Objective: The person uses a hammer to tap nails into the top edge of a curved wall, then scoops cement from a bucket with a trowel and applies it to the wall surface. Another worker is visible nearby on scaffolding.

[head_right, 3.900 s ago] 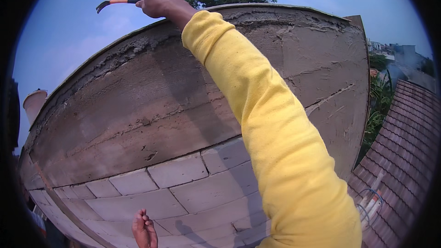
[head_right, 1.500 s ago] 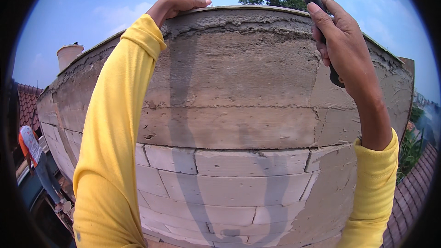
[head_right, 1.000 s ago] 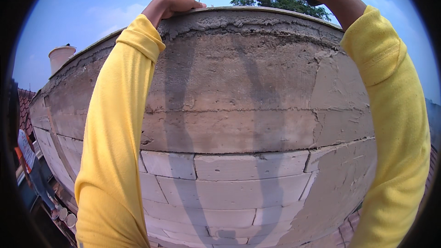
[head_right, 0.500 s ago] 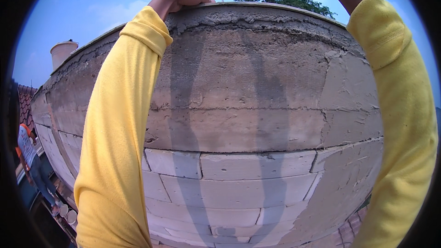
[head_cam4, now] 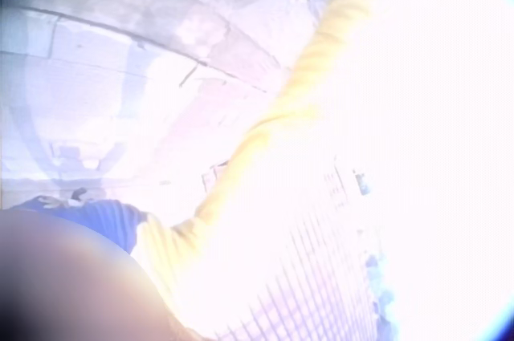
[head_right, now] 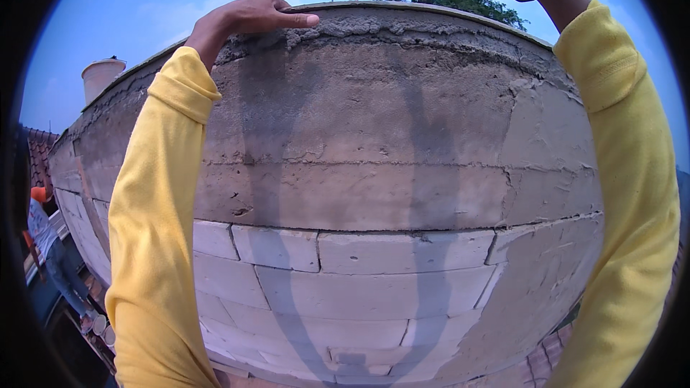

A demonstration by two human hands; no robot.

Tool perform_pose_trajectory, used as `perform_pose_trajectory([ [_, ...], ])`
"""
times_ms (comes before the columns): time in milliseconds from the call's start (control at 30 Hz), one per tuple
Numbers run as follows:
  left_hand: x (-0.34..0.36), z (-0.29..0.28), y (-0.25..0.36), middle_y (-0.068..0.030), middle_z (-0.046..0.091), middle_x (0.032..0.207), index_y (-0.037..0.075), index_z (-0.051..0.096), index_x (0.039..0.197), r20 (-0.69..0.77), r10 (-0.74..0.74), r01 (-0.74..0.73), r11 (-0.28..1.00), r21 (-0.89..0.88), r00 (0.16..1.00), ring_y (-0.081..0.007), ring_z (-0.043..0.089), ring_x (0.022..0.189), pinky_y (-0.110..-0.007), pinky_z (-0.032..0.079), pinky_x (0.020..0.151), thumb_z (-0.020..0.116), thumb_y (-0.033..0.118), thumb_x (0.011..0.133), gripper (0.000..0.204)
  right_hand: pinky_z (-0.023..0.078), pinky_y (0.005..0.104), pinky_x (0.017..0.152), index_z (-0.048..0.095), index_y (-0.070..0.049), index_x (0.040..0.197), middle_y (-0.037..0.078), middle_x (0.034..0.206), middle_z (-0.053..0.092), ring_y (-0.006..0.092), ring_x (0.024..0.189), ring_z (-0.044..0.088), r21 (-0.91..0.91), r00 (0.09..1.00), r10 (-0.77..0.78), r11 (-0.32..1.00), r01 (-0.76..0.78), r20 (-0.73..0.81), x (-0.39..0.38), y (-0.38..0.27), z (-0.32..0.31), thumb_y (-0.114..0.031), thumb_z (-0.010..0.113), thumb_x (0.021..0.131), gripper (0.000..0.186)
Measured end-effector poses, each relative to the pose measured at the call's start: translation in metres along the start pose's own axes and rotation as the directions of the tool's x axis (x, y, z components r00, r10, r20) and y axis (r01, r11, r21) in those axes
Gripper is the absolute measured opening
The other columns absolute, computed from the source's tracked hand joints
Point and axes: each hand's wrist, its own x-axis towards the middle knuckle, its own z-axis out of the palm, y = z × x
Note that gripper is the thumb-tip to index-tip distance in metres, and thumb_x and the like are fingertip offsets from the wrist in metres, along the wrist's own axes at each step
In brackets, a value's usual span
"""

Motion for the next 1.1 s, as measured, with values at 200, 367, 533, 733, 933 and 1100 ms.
perform_pose_trajectory([
  [200,-0.019,0.011,-0.002,-0.0318,0.071,0.125,-0.007,0.067,0.137,-0.165,-0.041,0.058,0.993,0.100,0.985,-0.0425,0.072,0.118,-0.048,0.058,0.103,0.074,0.096,0.057,0.131,0.046,0.0287,0.053,0.047,-0.014,0.158,0.006,0.092,0.063,0.0117,0.066,0.053,-0.016,0.999,-0.019,1.000,0.019,0.038,0.006,-0.012,0.013,-0.036,0.050,0.112,0.051],
  [367,-0.019,0.012,-0.003,-0.0302,0.072,0.125,-0.005,0.067,0.137,-0.188,-0.031,0.052,0.992,0.112,0.982,-0.0416,0.072,0.118,-0.049,0.058,0.103,0.073,0.098,0.055,0.132,0.046,0.0284,0.053,0.047,-0.014,0.158,0.005,0.092,0.062,0.0114,0.065,0.053,-0.032,0.997,-0.034,0.999,0.036,0.062,0.006,-0.019,0.019,-0.036,0.050,0.112,0.051],
  [533,-0.015,0.016,-0.005,-0.0300,0.072,0.126,-0.005,0.067,0.138,-0.199,-0.025,0.055,0.988,0.144,0.980,-0.0419,0.071,0.119,-0.049,0.057,0.105,0.072,0.099,0.054,0.133,0.046,0.0282,0.053,0.048,-0.014,0.158,0.005,0.092,0.062,0.0112,0.065,0.053,-0.017,1.000,-0.009,1.000,0.009,0.009,0.006,-0.017,0.008,-0.036,0.050,0.112,0.051],
  [733,-0.016,0.011,-0.002,-0.0301,0.071,0.128,-0.004,0.066,0.139,-0.167,-0.046,0.068,0.990,0.127,0.985,-0.0421,0.070,0.122,-0.049,0.056,0.106,0.074,0.098,0.055,0.133,0.046,0.0278,0.052,0.048,-0.013,0.157,0.005,0.091,0.062,0.0108,0.064,0.053,-0.015,0.999,0.019,1.000,-0.020,-0.026,0.007,-0.017,0.003,-0.036,0.051,0.112,0.051],
  [933,-0.020,0.014,-0.005,-0.0303,0.072,0.126,-0.005,0.066,0.138,-0.211,-0.002,0.026,0.993,0.113,0.978,-0.0416,0.071,0.119,-0.048,0.056,0.105,0.074,0.097,0.055,0.132,0.047,0.0275,0.052,0.048,-0.013,0.157,0.005,0.091,0.062,0.0105,0.064,0.054,-0.042,1.000,0.001,0.999,-0.002,-0.001,0.012,-0.026,0.000,-0.036,0.051,0.112,0.051],
  [1100,-0.016,0.015,-0.002,-0.0256,0.075,0.120,-0.003,0.070,0.134,-0.224,-0.009,0.033,0.994,0.102,0.975,-0.0384,0.075,0.112,-0.045,0.059,0.100,0.074,0.097,0.056,0.127,0.047,0.0272,0.052,0.049,-0.013,0.157,0.004,0.091,0.062,0.0102,0.064,0.054,-0.026,0.998,0.030,0.999,-0.031,-0.059,0.011,-0.022,-0.004,-0.036,0.051,0.112,0.051],
])
